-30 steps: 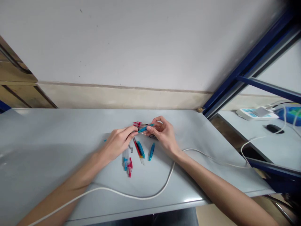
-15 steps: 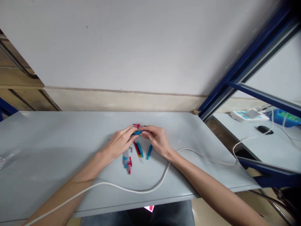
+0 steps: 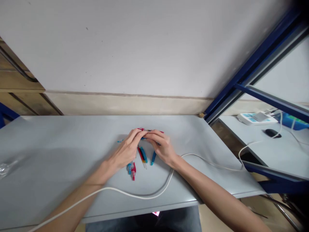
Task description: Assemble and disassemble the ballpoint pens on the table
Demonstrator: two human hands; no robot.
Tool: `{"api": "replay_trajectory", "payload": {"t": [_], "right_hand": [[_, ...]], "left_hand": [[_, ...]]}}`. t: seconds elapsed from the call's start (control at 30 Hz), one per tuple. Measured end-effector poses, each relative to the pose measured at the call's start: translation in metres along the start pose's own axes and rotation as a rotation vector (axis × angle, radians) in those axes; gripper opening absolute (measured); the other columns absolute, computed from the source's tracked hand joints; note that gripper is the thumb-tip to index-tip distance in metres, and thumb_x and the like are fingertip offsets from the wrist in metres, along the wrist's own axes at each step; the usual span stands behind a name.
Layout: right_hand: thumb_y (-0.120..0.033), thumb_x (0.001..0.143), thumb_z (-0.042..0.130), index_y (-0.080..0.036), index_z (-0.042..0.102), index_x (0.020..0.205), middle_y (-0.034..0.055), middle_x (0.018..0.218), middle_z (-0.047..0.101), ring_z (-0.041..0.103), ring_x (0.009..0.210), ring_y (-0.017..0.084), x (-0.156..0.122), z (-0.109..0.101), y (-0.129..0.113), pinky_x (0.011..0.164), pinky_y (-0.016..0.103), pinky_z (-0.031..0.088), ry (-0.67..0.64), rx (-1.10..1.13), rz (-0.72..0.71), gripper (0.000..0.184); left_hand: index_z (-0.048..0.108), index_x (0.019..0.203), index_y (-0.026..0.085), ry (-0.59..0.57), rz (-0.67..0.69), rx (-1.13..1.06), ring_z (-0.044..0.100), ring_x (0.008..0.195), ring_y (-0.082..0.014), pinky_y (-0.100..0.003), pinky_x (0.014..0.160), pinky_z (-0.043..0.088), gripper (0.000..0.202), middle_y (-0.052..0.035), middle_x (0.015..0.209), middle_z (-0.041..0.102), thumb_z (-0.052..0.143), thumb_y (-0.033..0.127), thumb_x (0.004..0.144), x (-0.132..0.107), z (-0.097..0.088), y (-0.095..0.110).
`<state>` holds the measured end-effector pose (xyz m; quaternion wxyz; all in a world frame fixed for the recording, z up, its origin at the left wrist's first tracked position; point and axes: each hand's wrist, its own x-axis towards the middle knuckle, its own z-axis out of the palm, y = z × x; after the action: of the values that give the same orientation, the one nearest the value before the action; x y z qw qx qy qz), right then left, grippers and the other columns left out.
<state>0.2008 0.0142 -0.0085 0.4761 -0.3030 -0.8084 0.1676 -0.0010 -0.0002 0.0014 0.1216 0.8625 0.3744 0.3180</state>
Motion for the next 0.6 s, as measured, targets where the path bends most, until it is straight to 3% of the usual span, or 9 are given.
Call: {"api": "replay_trajectory", "payload": {"t": [0.1,0.2,0.43,0.6], "right_hand": [[-0.013,0.102,0.050,-0.024,0.072,0.113,0.0075,0.113,0.072,0.069,0.103,0.019,-0.002,-0.001,0.000,0.092,0.036,0.057,0.022,0.030,-0.013,0.027],[-0.014,0.102,0.051,-0.025,0.073,0.112,0.0070,0.112,0.073,0.070,0.103,0.020,-0.002,-0.001,0.002,0.091,0.037,0.058,0.041,0.030,0.000,0.026],[-0.014,0.102,0.050,-0.025,0.074,0.112,0.0061,0.110,0.074,0.070,0.102,0.020,-0.004,0.001,0.004,0.092,0.037,0.058,0.059,-0.003,0.030,0.028],[-0.014,0.102,0.049,-0.024,0.074,0.112,0.0071,0.111,0.074,0.070,0.102,0.021,-0.005,0.003,0.004,0.090,0.038,0.059,0.049,-0.004,0.033,0.029]], "left_hand": [[0.039,0.147,0.026,-0.031,0.002,0.021,0.055,0.128,-0.0213,-0.037,0.105,0.054,0.087,-0.0090,0.134,0.052,0.032,-0.015,0.070,-0.003,0.000,-0.004],[0.036,0.151,0.028,-0.021,0.021,0.077,0.057,0.128,-0.0216,-0.038,0.105,0.055,0.089,-0.0075,0.138,0.054,0.033,-0.015,0.073,-0.006,0.000,-0.012],[0.040,0.150,0.025,0.077,0.145,0.079,0.064,0.123,-0.0193,-0.037,0.105,0.056,0.065,-0.0072,0.135,0.063,0.039,-0.005,0.093,-0.006,-0.001,-0.031],[0.047,0.144,0.024,0.118,0.112,0.056,0.071,0.109,-0.0183,-0.034,0.096,0.060,0.045,-0.0065,0.126,0.070,0.043,0.011,0.102,-0.005,-0.005,-0.030]]}}
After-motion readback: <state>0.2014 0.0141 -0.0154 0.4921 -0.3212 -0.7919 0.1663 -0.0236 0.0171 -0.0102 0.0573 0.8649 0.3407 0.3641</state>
